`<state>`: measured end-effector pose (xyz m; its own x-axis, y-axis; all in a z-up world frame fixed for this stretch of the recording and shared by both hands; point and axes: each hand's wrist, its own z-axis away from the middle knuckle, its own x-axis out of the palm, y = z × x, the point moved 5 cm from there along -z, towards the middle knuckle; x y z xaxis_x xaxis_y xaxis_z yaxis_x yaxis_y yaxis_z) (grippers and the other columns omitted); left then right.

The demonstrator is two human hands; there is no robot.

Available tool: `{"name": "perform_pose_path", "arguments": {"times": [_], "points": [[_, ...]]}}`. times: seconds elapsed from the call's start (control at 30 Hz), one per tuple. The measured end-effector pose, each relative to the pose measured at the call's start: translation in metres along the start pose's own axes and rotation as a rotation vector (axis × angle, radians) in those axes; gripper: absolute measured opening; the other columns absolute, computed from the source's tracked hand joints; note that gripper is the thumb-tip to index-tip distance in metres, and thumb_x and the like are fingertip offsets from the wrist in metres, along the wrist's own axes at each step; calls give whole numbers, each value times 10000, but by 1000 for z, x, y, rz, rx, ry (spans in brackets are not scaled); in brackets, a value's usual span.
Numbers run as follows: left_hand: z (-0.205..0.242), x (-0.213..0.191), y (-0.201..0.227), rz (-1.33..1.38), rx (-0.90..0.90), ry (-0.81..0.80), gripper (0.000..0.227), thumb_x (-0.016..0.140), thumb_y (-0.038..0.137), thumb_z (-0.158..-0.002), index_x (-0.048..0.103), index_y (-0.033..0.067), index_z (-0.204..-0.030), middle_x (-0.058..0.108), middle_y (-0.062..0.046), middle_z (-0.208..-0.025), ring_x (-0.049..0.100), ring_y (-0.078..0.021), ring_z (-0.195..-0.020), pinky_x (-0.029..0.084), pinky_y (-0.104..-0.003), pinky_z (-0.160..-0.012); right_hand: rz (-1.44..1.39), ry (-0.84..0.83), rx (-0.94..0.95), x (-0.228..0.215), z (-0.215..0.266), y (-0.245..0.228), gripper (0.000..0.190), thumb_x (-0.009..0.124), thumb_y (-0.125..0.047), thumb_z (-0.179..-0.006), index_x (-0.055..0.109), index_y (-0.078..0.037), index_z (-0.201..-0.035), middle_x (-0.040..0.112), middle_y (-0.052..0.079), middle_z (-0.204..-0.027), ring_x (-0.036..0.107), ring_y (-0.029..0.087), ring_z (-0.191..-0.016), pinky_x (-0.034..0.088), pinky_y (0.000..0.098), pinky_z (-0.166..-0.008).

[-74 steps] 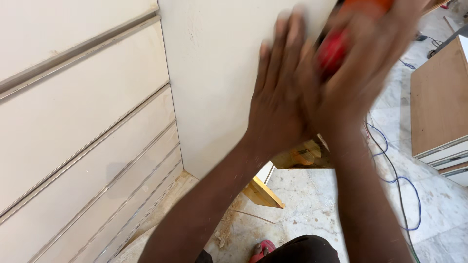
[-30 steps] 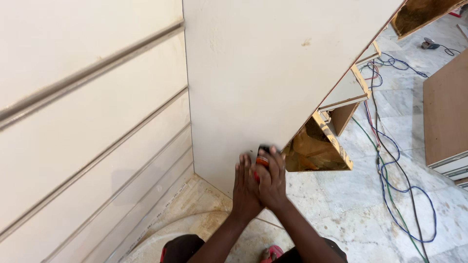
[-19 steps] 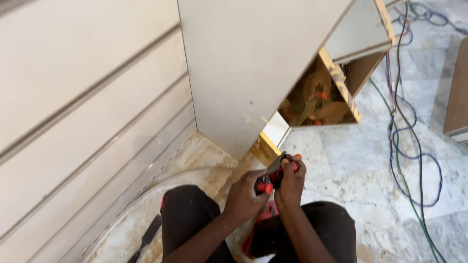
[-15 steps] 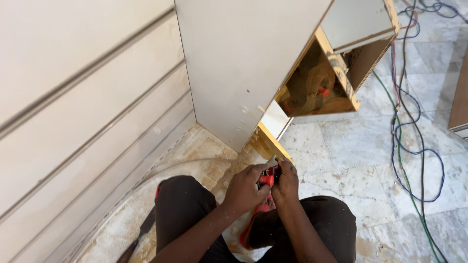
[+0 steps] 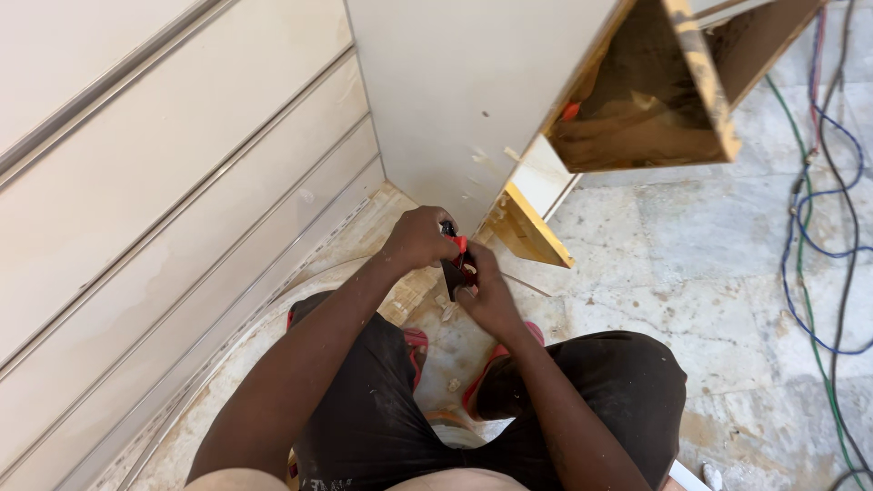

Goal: The person sands the side of a white cabinet using a hand sander. They then remove a small piece of tape from the cabinet edge.

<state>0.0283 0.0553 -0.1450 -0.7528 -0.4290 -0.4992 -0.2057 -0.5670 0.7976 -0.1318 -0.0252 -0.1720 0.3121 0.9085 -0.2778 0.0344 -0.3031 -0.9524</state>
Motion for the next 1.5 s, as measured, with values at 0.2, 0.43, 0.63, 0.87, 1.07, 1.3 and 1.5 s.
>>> {"name": "perform_pose_path", "arguments": {"times": [0.2,0.43,0.63,0.87,1.07,1.3,1.5], "points": [[-27,1,-51,2,-193,-76,421,781,200,-650,698,27,-1026,763,-160,-929,803,-264,-794,667,-361,-646,565,97,53,51,-16,30,596,796,-133,-760,476,-2,-1246,590,211,-1136,633,412,-991,508,468,-783],[-40,-27,-65,-347,-152,99,249,755,237,-842,682,110,-1044,744,-122,-1035,722,-306,-989,578,-444,-813,-483,154,587,145,-5,174,438,681,-57,-797,474,-14,-1180,612,115,-913,643,200,-724,560,351,-600],[-41,-35,-51,-218,9,184,226,718,150,-872,672,143,-1093,730,-75,-1082,678,-294,-1067,545,-443,-873,-321,184,824,201,14,250,420,783,-175,-860,540,28,-1136,689,133,-963,696,199,-782,575,339,-644],[-45,-38,-45,-182,59,191,311,743,180,-853,628,105,-1133,702,-73,-1119,629,-289,-1123,547,-440,-872,19,84,893,216,-14,263,415,774,-212,-852,577,12,-1141,701,138,-984,701,229,-832,570,357,-697],[-49,-35,-37,-203,106,194,365,744,187,-860,621,98,-1192,685,-97,-1159,628,-306,-1136,543,-442,-902,85,1,862,214,-37,262,417,767,-244,-846,609,-2,-1146,712,143,-1002,706,255,-874,565,373,-741],[-67,-17,-30,-229,162,213,407,737,187,-857,628,89,-1236,666,-111,-1190,631,-314,-1127,536,-451,-898,254,-157,678,136,-47,248,424,759,-281,-838,646,-18,-1151,724,149,-1024,711,286,-923,561,392,-794],[-79,11,-20,-357,156,185,296,731,204,-874,673,90,-1141,688,-108,-1150,653,-316,-1099,551,-452,-890,588,-315,373,10,-48,187,399,739,-283,-857,680,-29,-1159,736,147,-1033,713,303,-944,556,402,-825]]}}
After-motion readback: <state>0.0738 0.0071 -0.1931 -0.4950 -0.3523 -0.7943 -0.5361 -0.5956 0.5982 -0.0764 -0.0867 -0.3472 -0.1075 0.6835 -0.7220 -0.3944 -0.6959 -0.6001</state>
